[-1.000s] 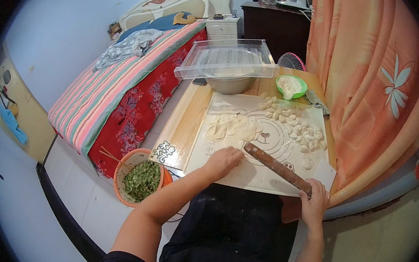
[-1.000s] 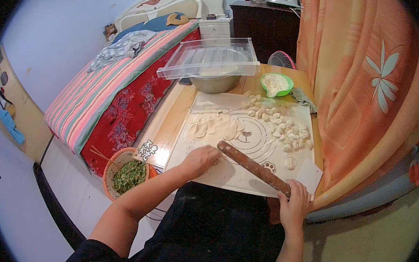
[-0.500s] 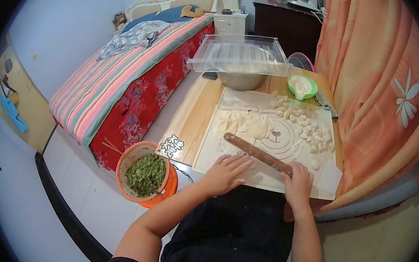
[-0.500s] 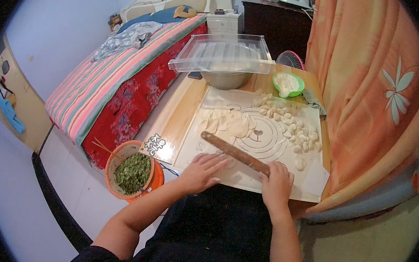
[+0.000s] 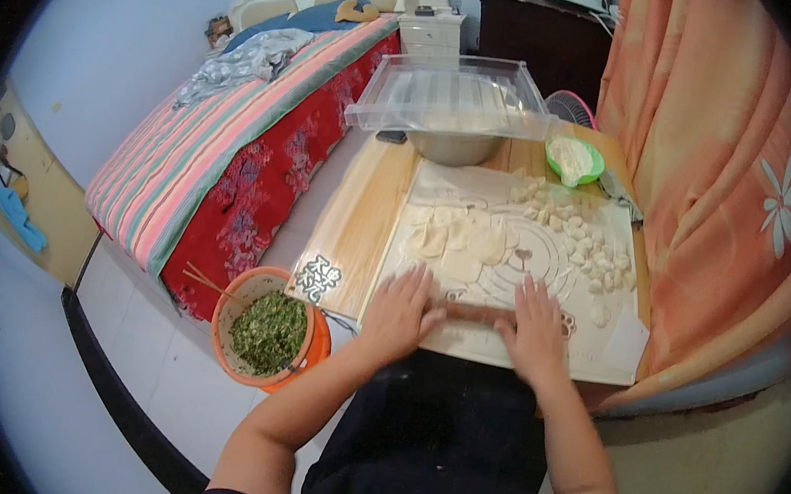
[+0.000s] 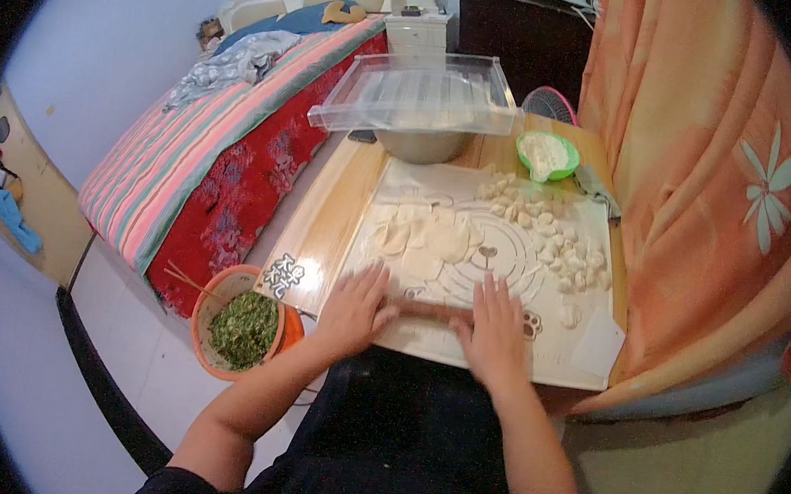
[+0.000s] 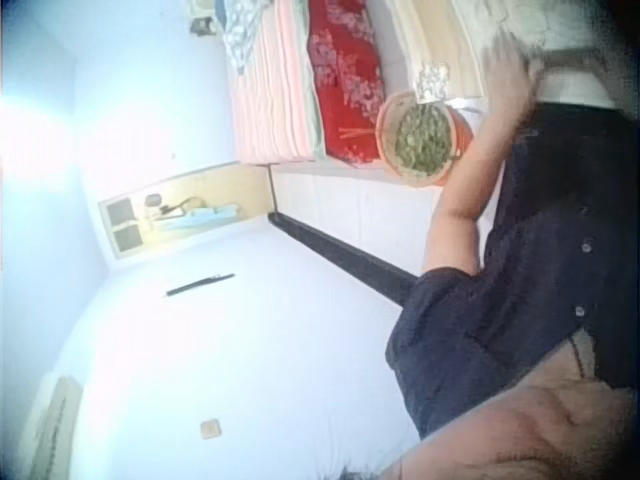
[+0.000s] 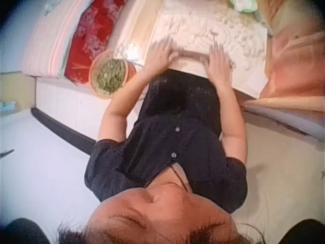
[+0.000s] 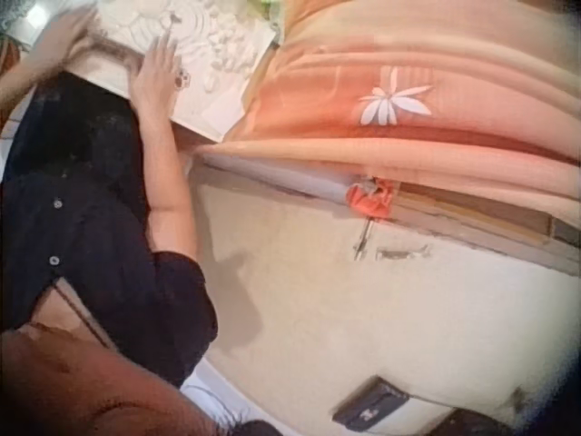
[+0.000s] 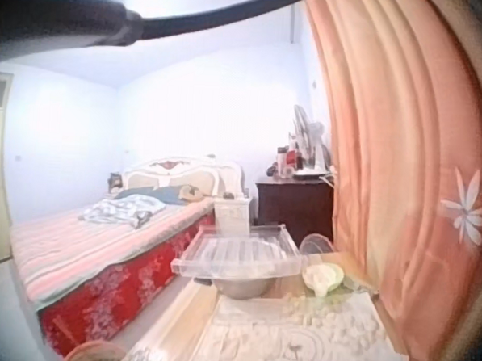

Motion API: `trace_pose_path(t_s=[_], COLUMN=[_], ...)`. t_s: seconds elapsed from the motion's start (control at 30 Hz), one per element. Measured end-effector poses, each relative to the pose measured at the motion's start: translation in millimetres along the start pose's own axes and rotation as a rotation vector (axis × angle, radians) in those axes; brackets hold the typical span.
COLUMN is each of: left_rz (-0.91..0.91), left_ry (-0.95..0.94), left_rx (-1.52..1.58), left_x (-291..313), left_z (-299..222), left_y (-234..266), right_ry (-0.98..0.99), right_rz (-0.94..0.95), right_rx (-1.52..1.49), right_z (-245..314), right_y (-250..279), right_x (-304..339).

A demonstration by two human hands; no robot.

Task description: The person uses a wooden rolling pin to flatten small balls of dough into thin, round discs on a floured mat. They repeatedly pick up a dough ball, roll it out, and place the finished disc onto a growing pile of prepared wrappers.

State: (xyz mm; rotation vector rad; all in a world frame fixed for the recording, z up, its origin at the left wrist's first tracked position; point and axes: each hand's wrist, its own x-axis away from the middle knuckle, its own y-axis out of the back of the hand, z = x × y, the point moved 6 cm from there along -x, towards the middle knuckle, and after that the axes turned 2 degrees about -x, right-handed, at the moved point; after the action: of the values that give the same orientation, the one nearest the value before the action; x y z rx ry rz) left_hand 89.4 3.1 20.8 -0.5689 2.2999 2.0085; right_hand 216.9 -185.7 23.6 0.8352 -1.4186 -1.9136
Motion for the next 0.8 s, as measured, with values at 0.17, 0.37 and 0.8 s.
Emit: trace_pose_path(t_s=[0.17, 0.37, 0.8], left_rz=[-0.142, -0.038, 0.342], left_ry=[0.102, 0.161, -0.318], left_rx=[-0.046, 0.012, 0.534], left_x=[-27.4, -24.9, -39.3], left_z=[30.1, 27.7, -50.4], left_y=[-15.2, -3.0, 4.1], right_ry=[-0.032, 0.049, 0.205], right_rz=[-0.088, -0.100, -0.188], right_rx=[0.010, 0.026, -0.198], right_z=[5.0, 7.2, 25.7], right_y=[2.6, -1.9, 21.9], right_x=[-49.9, -42.6, 17.6])
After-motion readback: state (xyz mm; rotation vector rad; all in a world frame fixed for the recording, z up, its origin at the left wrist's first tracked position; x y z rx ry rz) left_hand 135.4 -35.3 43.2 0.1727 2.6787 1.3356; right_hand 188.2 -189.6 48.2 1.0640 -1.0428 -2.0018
